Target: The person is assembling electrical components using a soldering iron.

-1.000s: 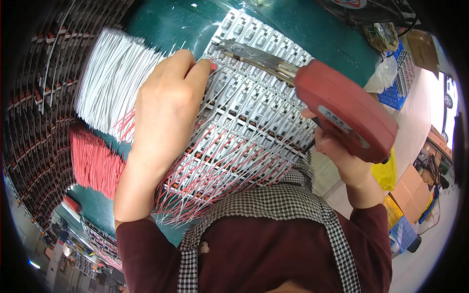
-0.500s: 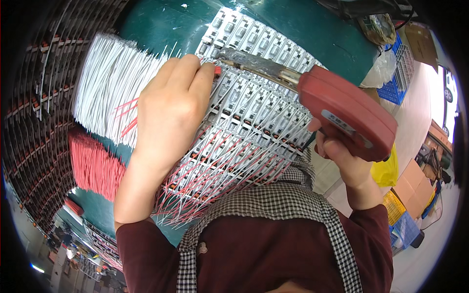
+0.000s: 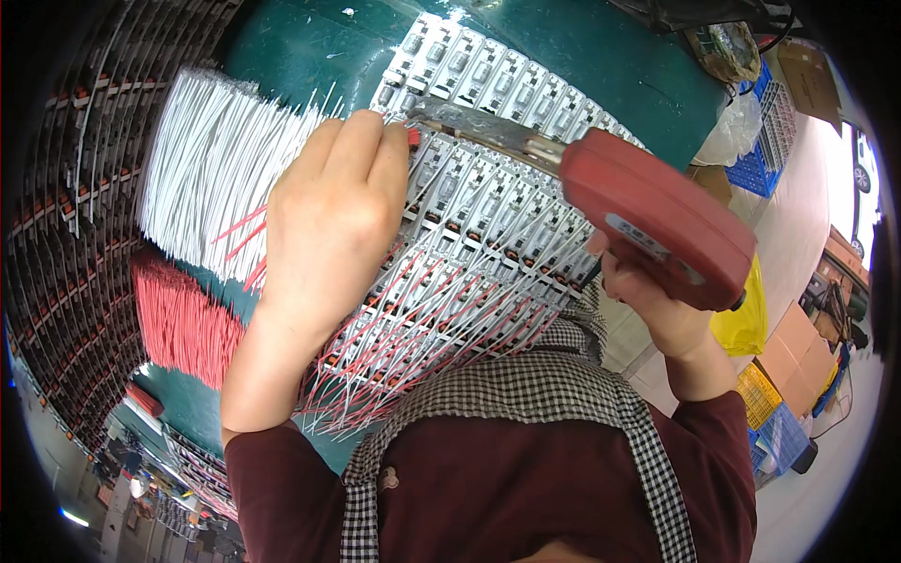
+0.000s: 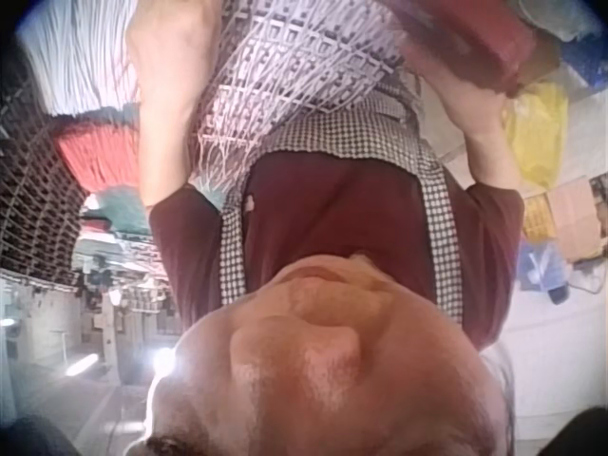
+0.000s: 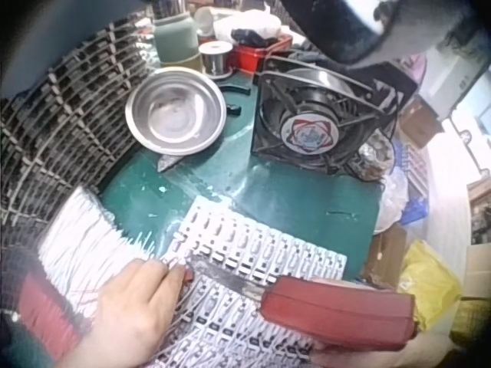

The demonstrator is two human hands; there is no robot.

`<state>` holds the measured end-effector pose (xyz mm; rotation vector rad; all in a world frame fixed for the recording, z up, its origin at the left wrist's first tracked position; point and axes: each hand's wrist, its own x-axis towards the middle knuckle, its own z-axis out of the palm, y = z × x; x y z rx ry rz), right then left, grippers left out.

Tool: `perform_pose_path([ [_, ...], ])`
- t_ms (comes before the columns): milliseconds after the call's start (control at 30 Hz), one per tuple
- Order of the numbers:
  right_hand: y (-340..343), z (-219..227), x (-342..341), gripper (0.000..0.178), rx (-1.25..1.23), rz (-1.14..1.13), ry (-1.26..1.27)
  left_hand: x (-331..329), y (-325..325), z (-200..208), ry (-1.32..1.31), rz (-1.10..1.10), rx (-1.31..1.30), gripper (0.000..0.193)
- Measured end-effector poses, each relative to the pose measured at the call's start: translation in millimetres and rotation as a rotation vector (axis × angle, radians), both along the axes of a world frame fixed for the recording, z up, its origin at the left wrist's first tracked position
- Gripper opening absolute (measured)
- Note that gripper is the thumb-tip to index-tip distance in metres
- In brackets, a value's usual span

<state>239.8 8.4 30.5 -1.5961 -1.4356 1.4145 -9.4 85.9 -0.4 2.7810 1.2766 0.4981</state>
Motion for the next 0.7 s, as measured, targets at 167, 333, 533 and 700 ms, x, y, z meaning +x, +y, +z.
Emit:
perform_pose_path([
  [167, -3, -1, 1, 0.06, -0.056, -0.017, 0.28, 2, -1, 3, 0.019, 0.015, -0.011, 0.017],
  [333, -12, -1, 8, 0.051, -0.063, -0.016, 0.535, 1, -2, 1, -0.03, 0.019, -0.018, 0.021],
  [533, -13, -3, 12, 0.047, -0.11, 0.0, 0.453, 4, -3, -6, -0.112, -0.041, -0.017, 0.023],
  [700, -17, -7, 11, 0.044, -0.095, -0.05, 0.391, 5, -3, -6, -0.094, -0.035, -0.027, 0.023],
])
